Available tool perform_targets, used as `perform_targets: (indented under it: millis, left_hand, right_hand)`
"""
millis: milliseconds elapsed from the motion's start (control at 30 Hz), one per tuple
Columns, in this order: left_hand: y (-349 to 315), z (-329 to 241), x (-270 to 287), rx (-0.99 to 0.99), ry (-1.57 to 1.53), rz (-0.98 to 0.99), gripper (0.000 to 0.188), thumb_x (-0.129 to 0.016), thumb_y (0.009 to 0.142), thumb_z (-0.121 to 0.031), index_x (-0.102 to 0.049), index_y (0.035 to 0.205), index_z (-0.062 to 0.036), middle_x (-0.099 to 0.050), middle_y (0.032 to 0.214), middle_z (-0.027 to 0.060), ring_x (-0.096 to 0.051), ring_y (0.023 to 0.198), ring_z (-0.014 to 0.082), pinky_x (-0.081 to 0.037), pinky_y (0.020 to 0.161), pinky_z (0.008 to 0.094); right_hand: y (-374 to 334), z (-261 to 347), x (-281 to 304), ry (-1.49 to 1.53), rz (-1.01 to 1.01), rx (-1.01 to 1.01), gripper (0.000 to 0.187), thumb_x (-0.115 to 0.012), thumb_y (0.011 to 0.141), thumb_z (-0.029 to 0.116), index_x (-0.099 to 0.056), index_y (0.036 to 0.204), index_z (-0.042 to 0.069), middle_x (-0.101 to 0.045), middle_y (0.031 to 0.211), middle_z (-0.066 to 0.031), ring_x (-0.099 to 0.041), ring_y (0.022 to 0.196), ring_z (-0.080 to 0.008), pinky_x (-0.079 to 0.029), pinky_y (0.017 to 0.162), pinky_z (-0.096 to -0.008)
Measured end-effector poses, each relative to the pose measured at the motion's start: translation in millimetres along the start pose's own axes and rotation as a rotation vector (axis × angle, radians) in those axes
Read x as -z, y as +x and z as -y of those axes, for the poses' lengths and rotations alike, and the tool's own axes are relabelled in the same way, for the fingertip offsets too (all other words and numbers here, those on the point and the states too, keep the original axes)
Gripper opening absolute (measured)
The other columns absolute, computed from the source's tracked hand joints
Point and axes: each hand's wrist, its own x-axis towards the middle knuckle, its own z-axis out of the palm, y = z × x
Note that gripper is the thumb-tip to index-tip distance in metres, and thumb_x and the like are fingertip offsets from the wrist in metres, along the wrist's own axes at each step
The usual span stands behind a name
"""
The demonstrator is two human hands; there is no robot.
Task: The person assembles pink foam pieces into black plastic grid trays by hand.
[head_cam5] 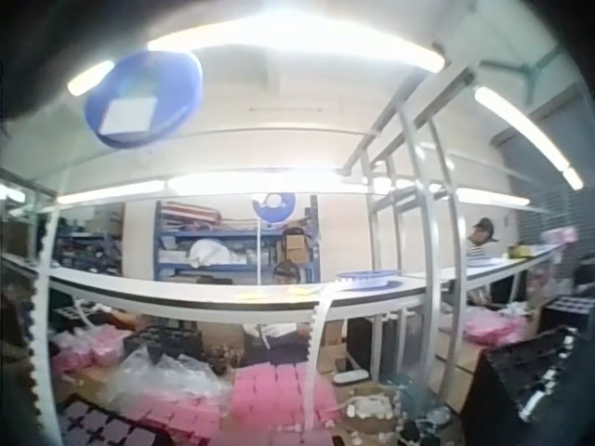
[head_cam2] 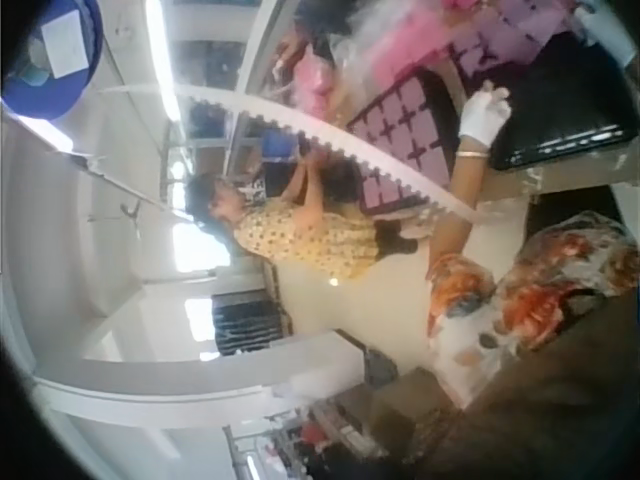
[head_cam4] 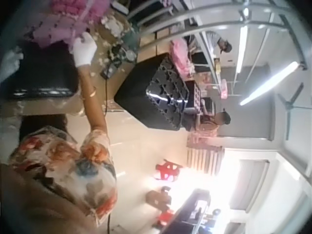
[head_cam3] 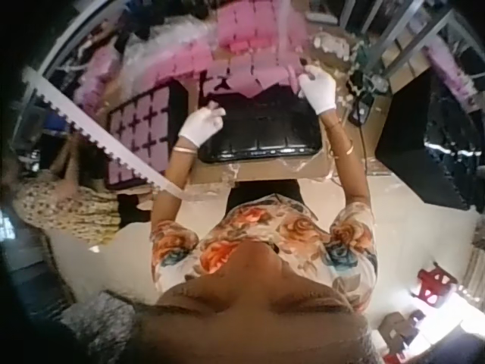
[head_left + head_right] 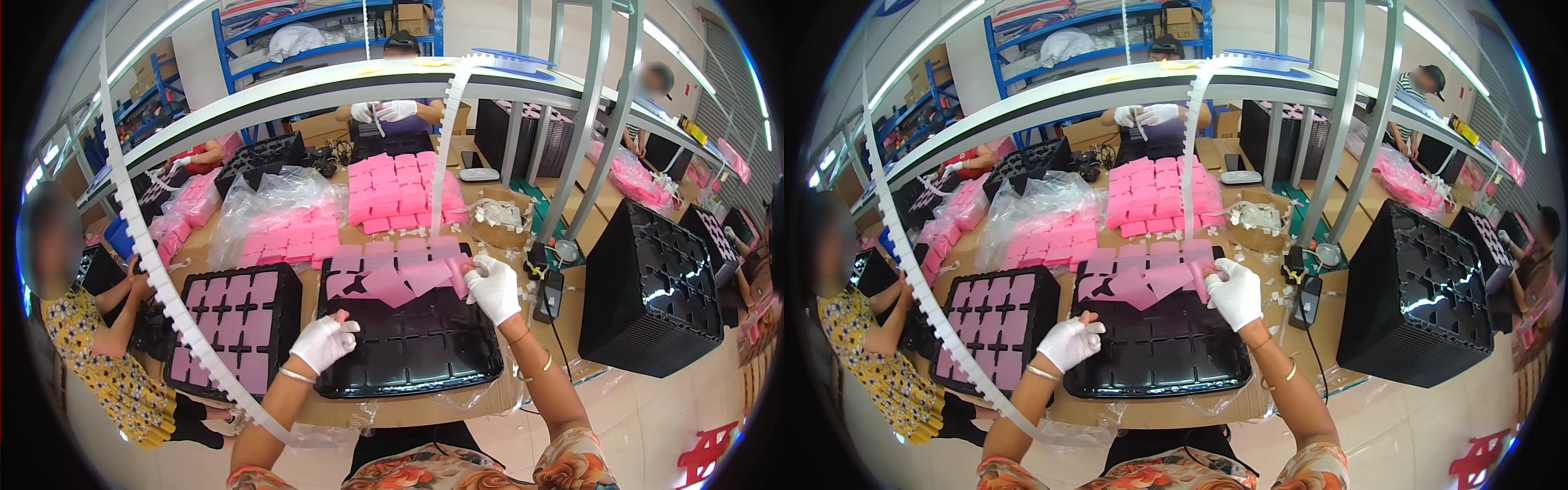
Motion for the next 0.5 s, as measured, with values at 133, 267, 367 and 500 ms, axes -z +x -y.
perform_targets:
  millis: [133,267,367,500]
  left_hand:
    - [13,-5,-3,-0.142,0.014,0.074,0.005,-0.052,0.093,-0.012,-0.055,0.096,-0.0150,-0.067,0.088,0.0157,-0.054,0.055,0.0182,-0.043,0.054,0.0307]
    - [47,-17,3,-0.076,0.093,0.066,0.007,-0.054,0.092,-0.014,-0.055,0.097,-0.0172,-0.061,0.074,0.0080,-0.046,0.047,0.0161,-0.036,0.048,0.0285]
    - [59,-31,9,-0.137,0.366,0.031,0.010,-0.057,0.089,-0.011,-0.057,0.099,-0.0099,-0.056,0.069,0.0047,-0.047,0.047,0.0141,-0.037,0.044,0.0269]
    - [48,-34,-25,-0.437,0.756,-0.320,0.019,-0.070,0.084,-0.023,-0.060,0.083,-0.0074,-0.060,0.074,-0.0001,-0.056,0.059,0.0094,-0.046,0.056,0.0240]
  right_hand:
    - [12,-3,6,0.217,0.110,-0.112,0.022,-0.063,0.084,0.010,-0.064,0.097,-0.007,-0.063,0.062,-0.0065,-0.056,0.043,-0.0092,-0.043,0.041,-0.0235]
    - [18,-7,5,0.300,0.139,-0.123,0.021,-0.062,0.085,0.007,-0.063,0.098,-0.009,-0.064,0.066,-0.0068,-0.056,0.044,-0.0089,-0.042,0.041,-0.0234]
    - [14,-7,5,0.248,0.127,-0.095,0.023,-0.063,0.085,0.007,-0.063,0.102,-0.007,-0.066,0.072,-0.0091,-0.056,0.045,-0.0091,-0.043,0.042,-0.0247]
    - [-6,-9,17,-0.339,0.001,0.359,0.015,-0.064,0.081,0.011,-0.066,0.095,0.007,-0.065,0.070,-0.0075,-0.060,0.053,-0.0193,-0.047,0.051,-0.0335]
